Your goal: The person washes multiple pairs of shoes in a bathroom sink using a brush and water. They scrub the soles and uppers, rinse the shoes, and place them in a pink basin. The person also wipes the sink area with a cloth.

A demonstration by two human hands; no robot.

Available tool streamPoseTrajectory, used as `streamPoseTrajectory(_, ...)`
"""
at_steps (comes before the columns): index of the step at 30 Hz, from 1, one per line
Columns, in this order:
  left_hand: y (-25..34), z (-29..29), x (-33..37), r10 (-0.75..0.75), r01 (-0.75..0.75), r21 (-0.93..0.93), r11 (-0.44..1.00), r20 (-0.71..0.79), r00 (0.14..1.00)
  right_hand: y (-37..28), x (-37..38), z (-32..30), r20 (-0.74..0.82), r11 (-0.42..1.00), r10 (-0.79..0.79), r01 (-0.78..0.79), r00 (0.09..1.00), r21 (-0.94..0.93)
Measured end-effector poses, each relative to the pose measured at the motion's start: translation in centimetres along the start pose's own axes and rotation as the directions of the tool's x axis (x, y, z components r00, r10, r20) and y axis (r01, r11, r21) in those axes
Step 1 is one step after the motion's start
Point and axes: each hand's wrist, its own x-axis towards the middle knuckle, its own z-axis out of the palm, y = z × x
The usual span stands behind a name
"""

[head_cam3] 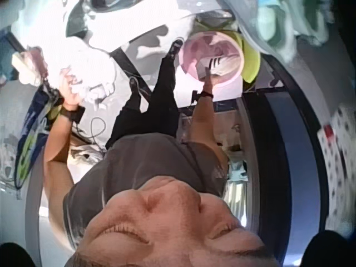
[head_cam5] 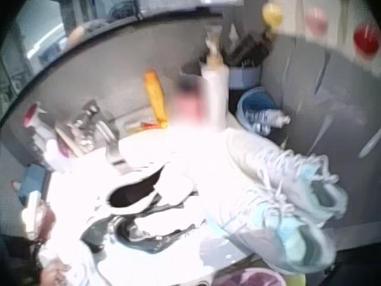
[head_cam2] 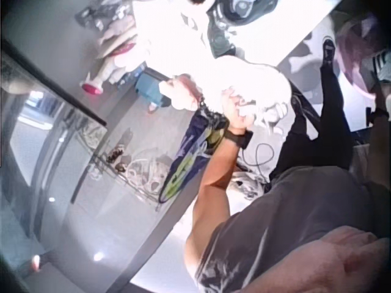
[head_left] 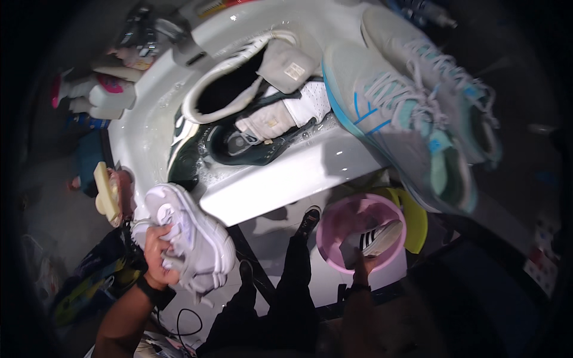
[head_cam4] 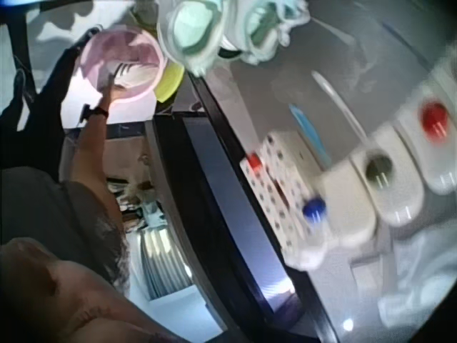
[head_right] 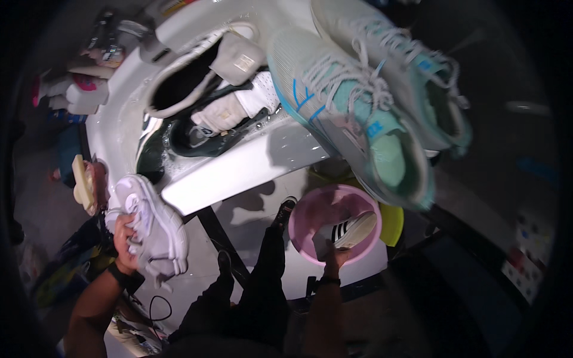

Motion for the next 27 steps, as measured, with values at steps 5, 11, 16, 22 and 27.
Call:
streamPoseTrajectory(5,1.4,0.1,2.0,0.089,-0.089,0.036,0.995,-0.001,0.996,-8.9,-8.1,-4.3,-0.15,0.794,-0.418,0.28,0.896,-0.54)
streamPoseTrajectory(11,1.9,0.1,2.1,0.152,-0.149,0.055,0.987,-0.053,0.987,-21.5,-17.8,-6.1,0.21,0.596,-0.605,0.612,0.768,-0.519)
streamPoseTrajectory(16,1.8,-0.3,2.0,0.191,-0.19,0.016,0.982,-0.084,0.978,-36.0,-30.4,1.7,0.479,0.151,-0.809,0.907,0.342,-0.394)
streamPoseTrajectory(22,2.2,0.0,1.5,0.139,-0.136,0.031,0.99,-0.096,0.986,-46.6,-39.1,19.5,0.717,-0.247,-0.693,0.96,-0.081,-0.13)
streamPoseTrajectory(27,2.1,0.2,1.6,0.181,-0.177,0.04,0.983,-0.157,0.971,-47.0,-40.8,30.4,0.82,-0.342,-0.573,0.906,0.008,-0.248)
